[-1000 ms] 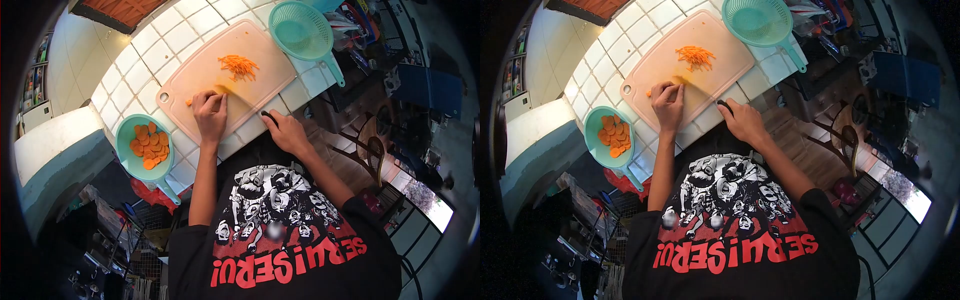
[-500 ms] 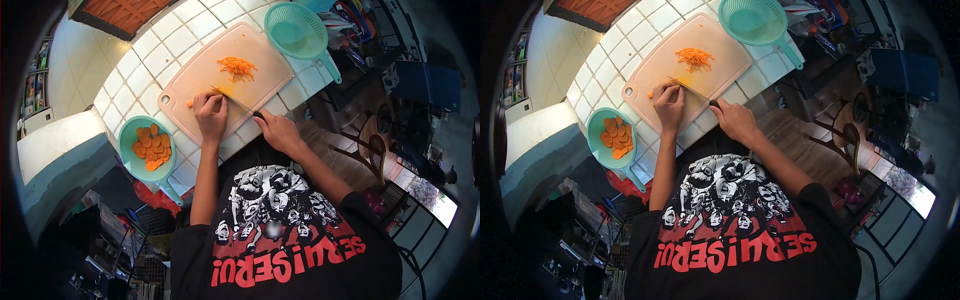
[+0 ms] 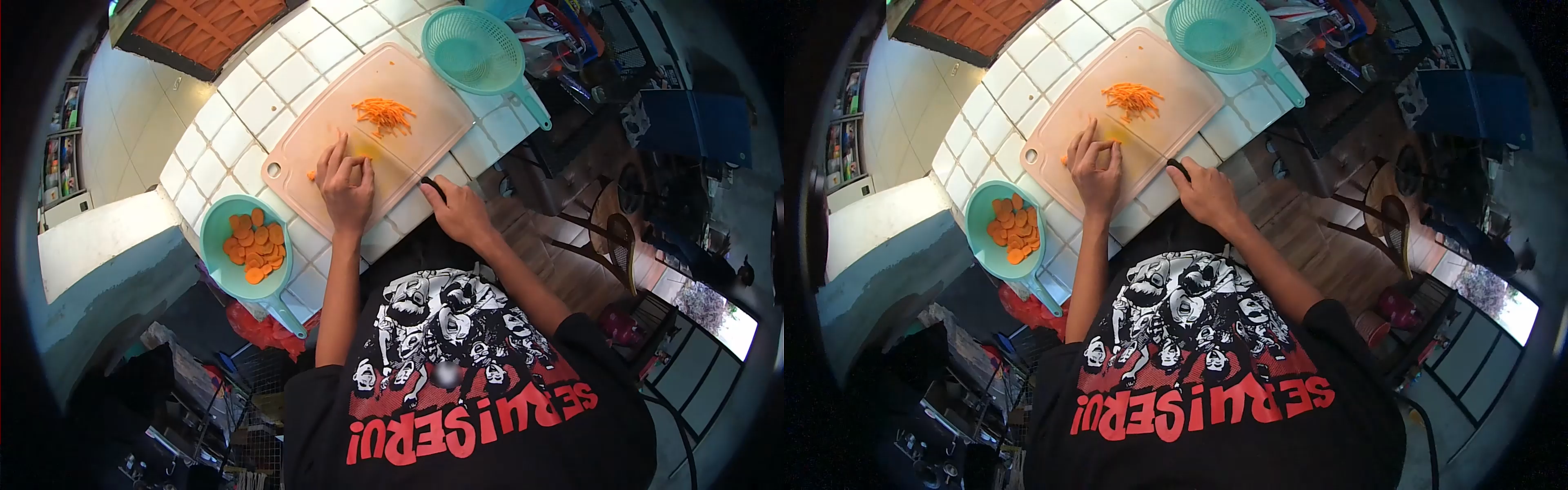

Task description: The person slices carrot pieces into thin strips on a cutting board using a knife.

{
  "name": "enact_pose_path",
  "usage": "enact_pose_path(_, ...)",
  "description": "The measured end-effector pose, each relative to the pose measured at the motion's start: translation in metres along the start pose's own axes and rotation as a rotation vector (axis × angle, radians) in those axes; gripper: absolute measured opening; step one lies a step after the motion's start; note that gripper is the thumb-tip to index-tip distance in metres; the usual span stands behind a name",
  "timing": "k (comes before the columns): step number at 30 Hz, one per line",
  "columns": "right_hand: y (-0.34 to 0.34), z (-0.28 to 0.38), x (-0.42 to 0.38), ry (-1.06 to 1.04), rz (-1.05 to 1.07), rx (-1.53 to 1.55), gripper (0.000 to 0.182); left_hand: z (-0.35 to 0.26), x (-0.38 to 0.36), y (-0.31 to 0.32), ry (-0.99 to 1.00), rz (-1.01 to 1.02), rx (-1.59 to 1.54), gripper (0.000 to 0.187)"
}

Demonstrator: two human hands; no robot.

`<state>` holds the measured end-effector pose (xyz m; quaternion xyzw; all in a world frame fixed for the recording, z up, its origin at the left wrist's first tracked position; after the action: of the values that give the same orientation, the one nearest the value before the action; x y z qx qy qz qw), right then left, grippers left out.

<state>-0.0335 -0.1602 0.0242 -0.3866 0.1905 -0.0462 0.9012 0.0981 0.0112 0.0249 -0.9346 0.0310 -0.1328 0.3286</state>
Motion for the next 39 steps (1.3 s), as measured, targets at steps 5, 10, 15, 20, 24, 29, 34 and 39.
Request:
enact_pose_path(5,0.003,0.009,-0.005,-0.011,0.044,0.024,0.044,0.0,-0.003,-0.001,-0.005,-0.021,-0.035,0.01)
enact_pose_path(10,0.007,0.011,-0.005,-0.006,0.114,0.003,0.046,0.004,-0.004,-0.001,-0.063,-0.014,-0.064,0.011)
enact_pose_path(15,0.006,0.014,0.001,-0.034,0.149,-0.075,0.044,0.007,-0.003,0.0,-0.081,0.002,-0.077,0.01)
enact_pose_path(20,0.01,0.023,0.004,-0.068,0.107,-0.098,0.043,0.009,-0.003,0.0,-0.082,0.012,-0.094,0.01)
enact_pose_path(24,0.009,0.007,-0.012,0.014,0.076,-0.089,0.042,0.006,-0.002,0.0,-0.081,0.014,-0.072,0.01)
enact_pose_path(29,0.011,0.015,-0.008,-0.004,0.053,-0.051,0.044,0.008,-0.003,0.001,-0.101,0.035,-0.081,0.01)
enact_pose_path(34,0.016,0.017,-0.009,-0.006,0.052,-0.011,0.046,0.01,-0.003,0.002,-0.086,0.036,-0.08,0.011)
enact_pose_path(39,0.023,0.021,-0.005,0.023,0.12,-0.036,0.045,0.01,-0.001,0.002,-0.087,0.037,-0.071,0.01)
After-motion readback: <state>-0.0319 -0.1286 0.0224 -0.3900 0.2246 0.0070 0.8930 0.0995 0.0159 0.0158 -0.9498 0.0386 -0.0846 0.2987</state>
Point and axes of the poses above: each hand's wrist, its own x-axis towards the middle knuckle, its own y-axis out of the palm, z = x × y, the point moved 7 cm from there along x, towards the middle knuckle, and after that the axes turned 12 degrees about -y, right-handed, at the moved point
